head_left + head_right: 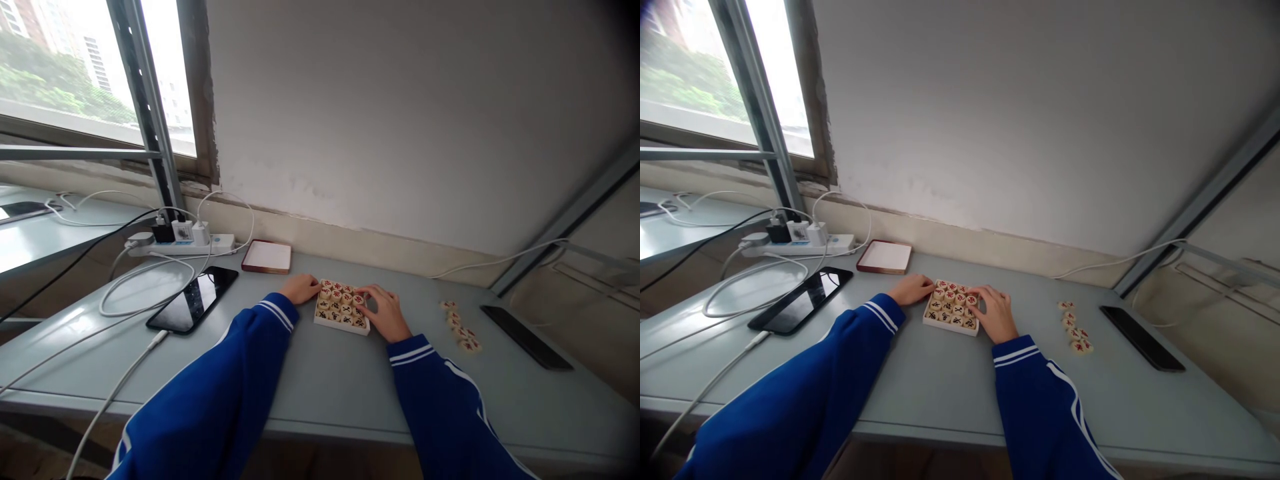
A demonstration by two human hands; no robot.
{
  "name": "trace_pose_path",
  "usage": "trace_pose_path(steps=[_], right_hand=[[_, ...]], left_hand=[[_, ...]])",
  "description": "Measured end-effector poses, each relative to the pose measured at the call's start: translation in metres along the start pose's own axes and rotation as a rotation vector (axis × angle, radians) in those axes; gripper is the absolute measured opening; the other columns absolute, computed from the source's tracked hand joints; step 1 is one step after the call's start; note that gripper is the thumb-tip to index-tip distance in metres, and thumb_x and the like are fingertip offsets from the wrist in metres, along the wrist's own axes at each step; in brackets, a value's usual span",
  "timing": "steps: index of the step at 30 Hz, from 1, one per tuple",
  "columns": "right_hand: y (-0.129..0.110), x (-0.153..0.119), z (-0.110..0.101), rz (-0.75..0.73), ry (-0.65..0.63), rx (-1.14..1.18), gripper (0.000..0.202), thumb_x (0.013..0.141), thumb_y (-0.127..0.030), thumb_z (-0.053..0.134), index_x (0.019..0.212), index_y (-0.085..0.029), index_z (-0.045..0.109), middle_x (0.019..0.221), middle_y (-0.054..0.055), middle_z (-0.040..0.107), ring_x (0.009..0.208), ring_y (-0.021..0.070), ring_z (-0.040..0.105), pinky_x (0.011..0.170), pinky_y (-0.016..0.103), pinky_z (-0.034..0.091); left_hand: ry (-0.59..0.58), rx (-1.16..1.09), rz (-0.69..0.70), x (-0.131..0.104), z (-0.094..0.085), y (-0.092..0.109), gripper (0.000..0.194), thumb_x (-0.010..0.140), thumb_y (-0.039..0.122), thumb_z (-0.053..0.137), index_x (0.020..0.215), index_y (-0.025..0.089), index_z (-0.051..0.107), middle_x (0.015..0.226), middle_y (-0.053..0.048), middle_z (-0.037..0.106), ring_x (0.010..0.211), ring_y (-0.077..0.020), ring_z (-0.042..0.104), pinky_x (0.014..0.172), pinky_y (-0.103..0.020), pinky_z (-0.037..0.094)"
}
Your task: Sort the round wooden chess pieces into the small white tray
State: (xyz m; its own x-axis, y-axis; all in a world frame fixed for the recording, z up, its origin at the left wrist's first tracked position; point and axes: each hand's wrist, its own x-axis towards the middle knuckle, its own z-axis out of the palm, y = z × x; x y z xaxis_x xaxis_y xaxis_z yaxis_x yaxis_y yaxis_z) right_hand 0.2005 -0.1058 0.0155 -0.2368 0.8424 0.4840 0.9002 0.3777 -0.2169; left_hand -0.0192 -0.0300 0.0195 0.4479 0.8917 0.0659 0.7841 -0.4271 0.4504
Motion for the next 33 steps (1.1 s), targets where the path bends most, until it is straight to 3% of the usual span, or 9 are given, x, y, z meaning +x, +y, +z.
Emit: trace_pose_path(steps=[4,10,12,15,18,22,28,33], right_hand=[[0.028,0.001,-0.004,0.164,0.151,-0.165,0.027,0.079,-0.041,0.046,0.099,-0.025,0.058,0.102,0.006,0.059,0.095,0.0223,0.048,0.083,0.041,0.027],[0.113,-0.019,-0.016,0.593,0.397,-0.481,0.042,0.078,-0.035,0.042,0.114,-0.016,0.049,0.124,0.018,0.042,0.115,0.0330,0.031,0.085,0.057,0.024],[0.139,-0.029,-0.018,0.743,0.377,-0.506,0.048,0.076,-0.037,0.042,0.118,-0.014,0.046,0.128,0.021,0.038,0.119,0.0361,0.026,0.085,0.061,0.022],[0.167,-0.037,-0.017,0.869,0.280,-0.404,0.046,0.073,-0.041,0.042,0.110,-0.015,0.053,0.114,0.023,0.049,0.108,0.0389,0.040,0.076,0.062,0.029],[0.176,-0.034,-0.013,0.699,0.251,-0.302,0.032,0.073,-0.032,0.040,0.095,-0.019,0.060,0.096,0.021,0.058,0.086,0.0337,0.055,0.068,0.053,0.038],[0.166,-0.023,0.001,0.480,0.191,-0.245,0.033,0.071,-0.014,0.037,0.089,-0.021,0.063,0.090,0.016,0.062,0.076,0.0268,0.059,0.066,0.040,0.043],[0.132,-0.013,0.032,0.240,0.157,-0.147,0.037,0.079,-0.013,0.031,0.102,-0.025,0.058,0.101,0.009,0.059,0.089,0.0214,0.056,0.074,0.034,0.045],[0.114,-0.003,0.031,0.142,0.086,-0.083,0.033,0.080,-0.014,0.031,0.100,-0.020,0.057,0.099,0.008,0.059,0.092,0.0186,0.055,0.080,0.033,0.044]], left_hand=[[-0.026,-0.018,0.004,0.000,-0.001,0.000,0.041,0.080,0.041,0.034,0.064,0.015,0.063,0.056,-0.003,0.060,0.054,-0.0130,0.051,0.053,-0.023,0.032],[-0.069,-0.094,0.049,0.002,-0.005,-0.004,0.041,0.080,0.039,0.034,0.060,0.014,0.060,0.053,-0.002,0.058,0.052,-0.0113,0.049,0.055,-0.022,0.034],[-0.166,-0.187,0.094,0.000,-0.013,-0.008,0.038,0.080,0.038,0.036,0.063,0.013,0.060,0.056,-0.002,0.058,0.053,-0.0104,0.048,0.056,-0.021,0.035],[-0.385,-0.345,0.124,-0.006,-0.026,-0.012,0.036,0.079,0.039,0.039,0.072,0.012,0.062,0.058,-0.002,0.059,0.054,-0.0095,0.048,0.057,-0.019,0.038],[-0.534,-0.366,0.108,-0.014,-0.032,-0.008,0.041,0.078,0.044,0.041,0.068,0.012,0.065,0.049,-0.001,0.055,0.051,-0.0091,0.047,0.055,-0.019,0.037],[-0.616,-0.341,0.155,-0.019,-0.028,0.002,0.039,0.076,0.042,0.047,0.056,0.015,0.065,0.037,0.002,0.046,0.043,-0.0072,0.040,0.056,-0.019,0.036],[-0.616,-0.362,0.146,-0.017,-0.023,0.007,0.037,0.075,0.034,0.045,0.051,0.015,0.065,0.037,0.001,0.049,0.043,-0.0075,0.042,0.057,-0.020,0.036],[-0.486,-0.348,0.150,-0.015,-0.012,0.013,0.038,0.077,0.032,0.042,0.052,0.014,0.064,0.034,0.002,0.044,0.040,-0.0072,0.039,0.056,-0.020,0.037]])
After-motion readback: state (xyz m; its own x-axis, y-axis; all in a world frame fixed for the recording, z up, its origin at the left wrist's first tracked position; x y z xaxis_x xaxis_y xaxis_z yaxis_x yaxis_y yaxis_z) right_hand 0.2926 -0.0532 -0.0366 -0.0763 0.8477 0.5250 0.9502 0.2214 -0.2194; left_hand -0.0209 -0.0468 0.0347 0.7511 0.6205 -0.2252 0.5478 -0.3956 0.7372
